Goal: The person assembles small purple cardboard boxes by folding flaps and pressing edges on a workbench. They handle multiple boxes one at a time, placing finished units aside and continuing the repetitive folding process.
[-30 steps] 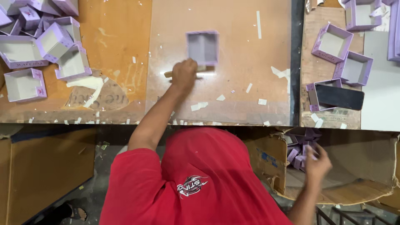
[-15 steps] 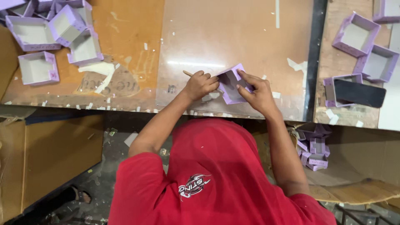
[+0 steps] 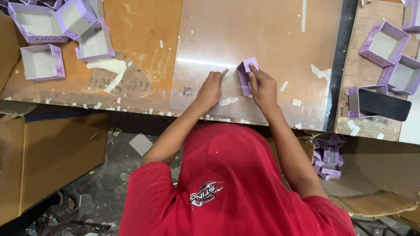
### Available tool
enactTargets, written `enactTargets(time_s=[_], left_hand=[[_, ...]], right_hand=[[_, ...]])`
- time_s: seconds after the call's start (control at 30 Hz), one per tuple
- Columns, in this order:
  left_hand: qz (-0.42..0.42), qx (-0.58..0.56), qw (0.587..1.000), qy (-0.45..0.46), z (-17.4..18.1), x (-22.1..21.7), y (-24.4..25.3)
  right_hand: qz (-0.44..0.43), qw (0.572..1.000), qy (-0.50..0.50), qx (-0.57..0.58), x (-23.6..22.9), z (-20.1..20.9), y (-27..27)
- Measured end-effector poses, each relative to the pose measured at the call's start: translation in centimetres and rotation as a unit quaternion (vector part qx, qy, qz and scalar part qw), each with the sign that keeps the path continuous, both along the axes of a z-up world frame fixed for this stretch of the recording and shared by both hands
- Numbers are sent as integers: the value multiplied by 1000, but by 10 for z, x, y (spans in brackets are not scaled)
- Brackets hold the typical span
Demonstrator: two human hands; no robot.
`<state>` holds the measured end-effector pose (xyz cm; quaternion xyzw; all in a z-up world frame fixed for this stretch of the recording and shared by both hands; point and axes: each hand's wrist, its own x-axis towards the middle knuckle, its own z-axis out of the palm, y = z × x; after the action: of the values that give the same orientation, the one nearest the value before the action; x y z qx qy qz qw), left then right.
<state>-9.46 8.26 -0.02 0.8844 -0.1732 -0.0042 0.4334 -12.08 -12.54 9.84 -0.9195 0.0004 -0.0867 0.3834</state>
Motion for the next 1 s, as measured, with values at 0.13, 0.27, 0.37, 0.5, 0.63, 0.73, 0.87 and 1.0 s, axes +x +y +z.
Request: enactTargets(time_s=[0.13,0.27,0.37,0.5,0.63,0.73,0.87,1.0], left_hand=[[-91,172,969,-151,-20,10,-13],[-157,295,908,-252,-36,22,-32],[-174,319,886,-288,-41,39,-40],[-251,303,890,-229,-39,57,-36],[-341,262,883,-188,-28,42,-30],[-380,214,883,-172,-18,21,-29],[-413,223,872,-139,-19,8,-25],[-379,231,867,-226,-25,17,-27]], right_hand=[[13,994,-3,111,0,-25,-9],[35,982,9,186,-2,-47,-15],[10,979,41,197,-1,-53,-16],[3,981,29,194,1,-55,-16],[-2,979,21,201,1,-55,-15],[-3,977,17,213,6,-54,-15],[-10,979,31,202,2,-54,-15],[2,979,20,201,4,-51,-15]])
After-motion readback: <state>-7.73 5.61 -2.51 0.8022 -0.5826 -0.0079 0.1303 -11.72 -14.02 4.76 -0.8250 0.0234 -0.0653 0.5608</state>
